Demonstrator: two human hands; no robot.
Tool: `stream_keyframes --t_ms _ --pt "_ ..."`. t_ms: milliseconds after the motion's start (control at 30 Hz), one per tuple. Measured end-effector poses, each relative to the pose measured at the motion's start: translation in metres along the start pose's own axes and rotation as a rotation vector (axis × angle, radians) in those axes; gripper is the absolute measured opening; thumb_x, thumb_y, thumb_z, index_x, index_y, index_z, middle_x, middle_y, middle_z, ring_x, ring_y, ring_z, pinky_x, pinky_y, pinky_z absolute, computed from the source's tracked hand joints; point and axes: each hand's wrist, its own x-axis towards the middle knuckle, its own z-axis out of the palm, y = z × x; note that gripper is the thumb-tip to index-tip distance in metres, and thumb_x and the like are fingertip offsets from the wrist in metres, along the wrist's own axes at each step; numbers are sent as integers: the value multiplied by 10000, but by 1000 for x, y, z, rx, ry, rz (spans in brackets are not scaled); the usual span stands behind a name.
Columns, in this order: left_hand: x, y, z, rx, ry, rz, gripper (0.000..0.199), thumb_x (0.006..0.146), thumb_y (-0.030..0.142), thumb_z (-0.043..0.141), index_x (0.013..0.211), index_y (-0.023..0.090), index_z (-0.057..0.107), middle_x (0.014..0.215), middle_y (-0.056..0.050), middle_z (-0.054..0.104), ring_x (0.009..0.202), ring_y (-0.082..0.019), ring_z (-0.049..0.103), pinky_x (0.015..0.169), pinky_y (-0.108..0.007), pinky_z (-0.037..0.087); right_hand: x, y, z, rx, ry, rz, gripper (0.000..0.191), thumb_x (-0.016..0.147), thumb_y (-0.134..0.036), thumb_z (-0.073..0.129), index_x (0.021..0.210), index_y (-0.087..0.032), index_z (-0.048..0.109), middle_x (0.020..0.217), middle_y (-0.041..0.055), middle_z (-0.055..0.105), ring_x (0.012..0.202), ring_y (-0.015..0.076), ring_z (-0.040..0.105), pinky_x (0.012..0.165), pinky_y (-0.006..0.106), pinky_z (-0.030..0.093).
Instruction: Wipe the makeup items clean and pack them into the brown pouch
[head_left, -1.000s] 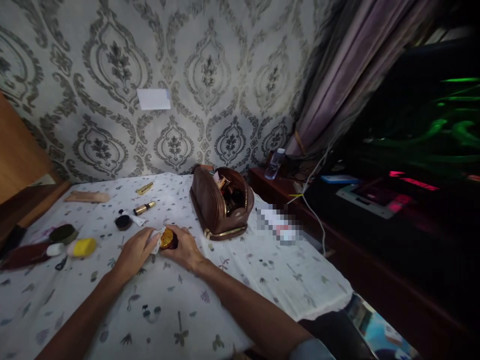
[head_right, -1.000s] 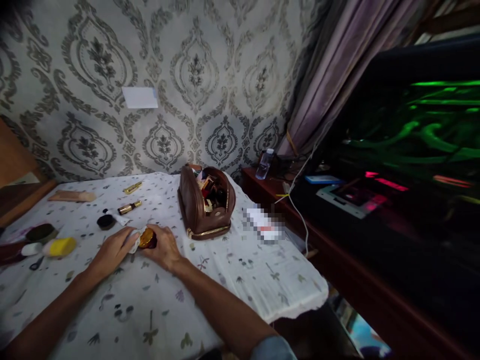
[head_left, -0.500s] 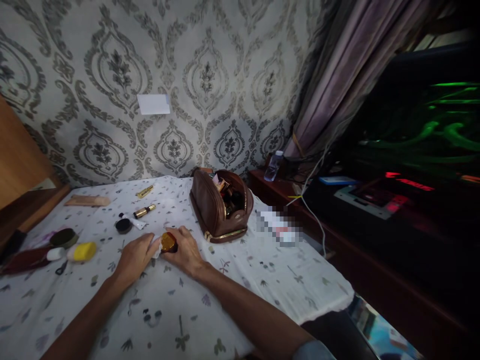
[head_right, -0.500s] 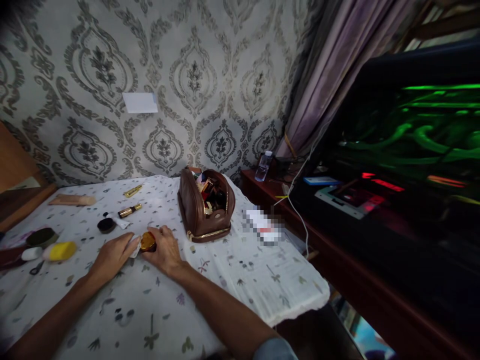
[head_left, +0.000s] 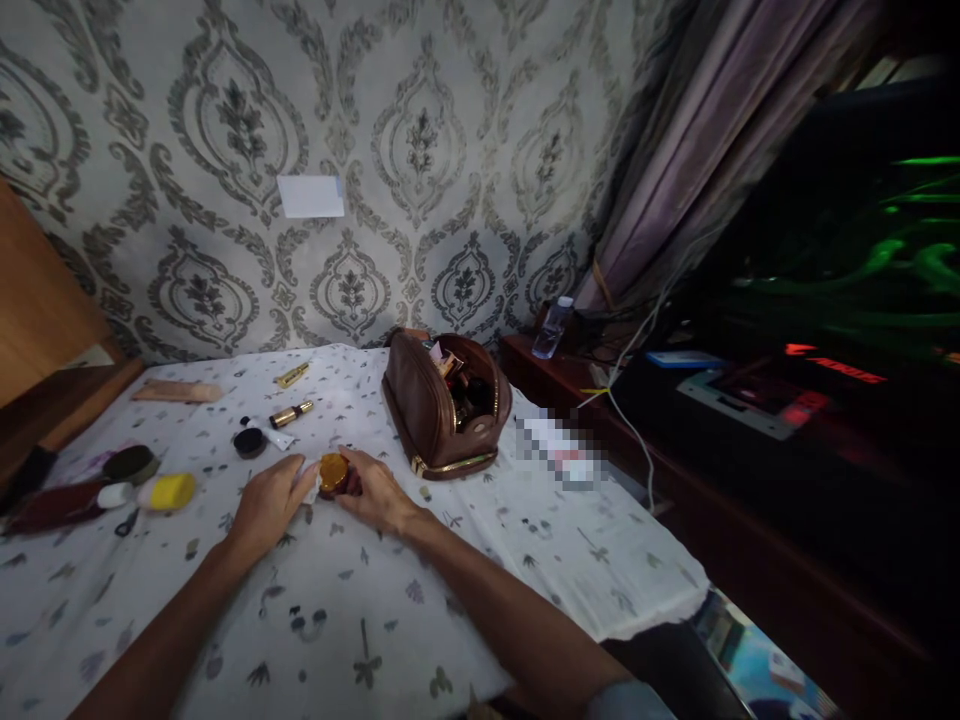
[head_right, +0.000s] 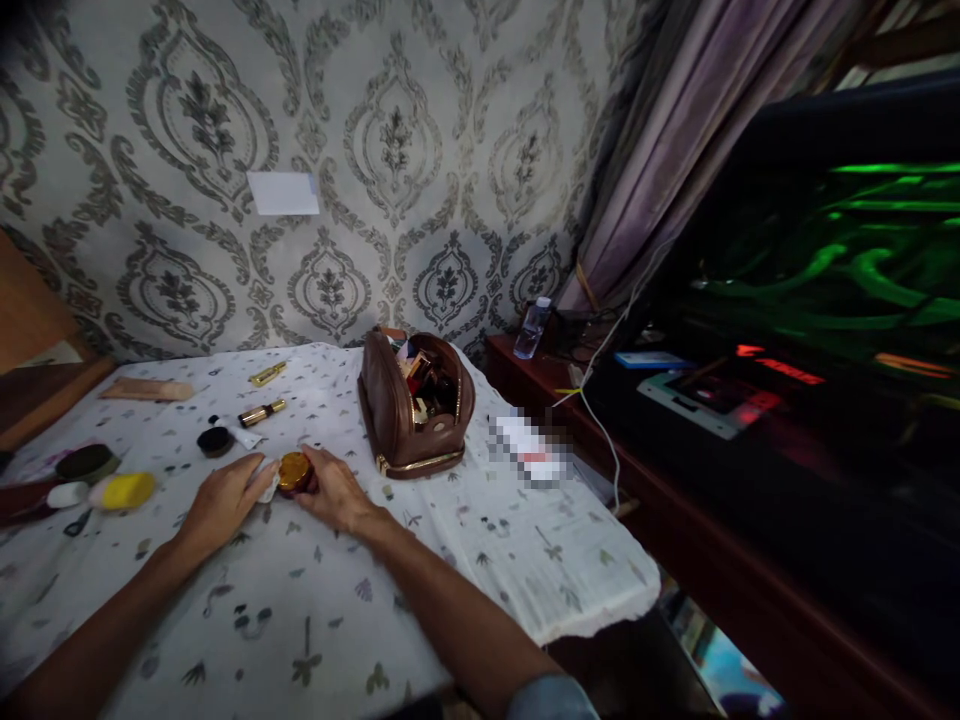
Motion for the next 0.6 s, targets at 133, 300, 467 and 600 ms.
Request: stream_keyframes --t_ms 133,300,467,600 --pt "1 1 0 -19 -3 -6 386 970 472 296 690 240 424 667 -14 583 670 -197 577 635 -289 377 3 0 2 38 33 74 731 709 -211 785 1390 -208 520 893 -7 635 795 174 628 791 320 532" --pt "-2 8 0 -4 -44 2 340 989 430 329 755 230 474 764 -35 629 739 -201 605 665 -284 389 2 -8 2 -105 109 60 652 671 -282 832 1272 -170 606 1061 63 611 997 232 610 929 384 484" --pt "-4 9 0 21 -76 -7 335 1003 420 345 773 222 486 786 -43 637 758 -212 610 660 -291 377 0 -8 -1 -153 99 53 527 693 -314 814 1153 -138 629 1088 84 613 1019 238 595 919 371 473" --pt "-3 7 1 -5 -63 -3 348 1007 425 341 765 221 485 773 -37 629 742 -208 604 655 -292 376 4 0 -11 -51 -81 22 699 708 -245 790 1351 -184 523 949 6 650 880 183 606 851 329 484"
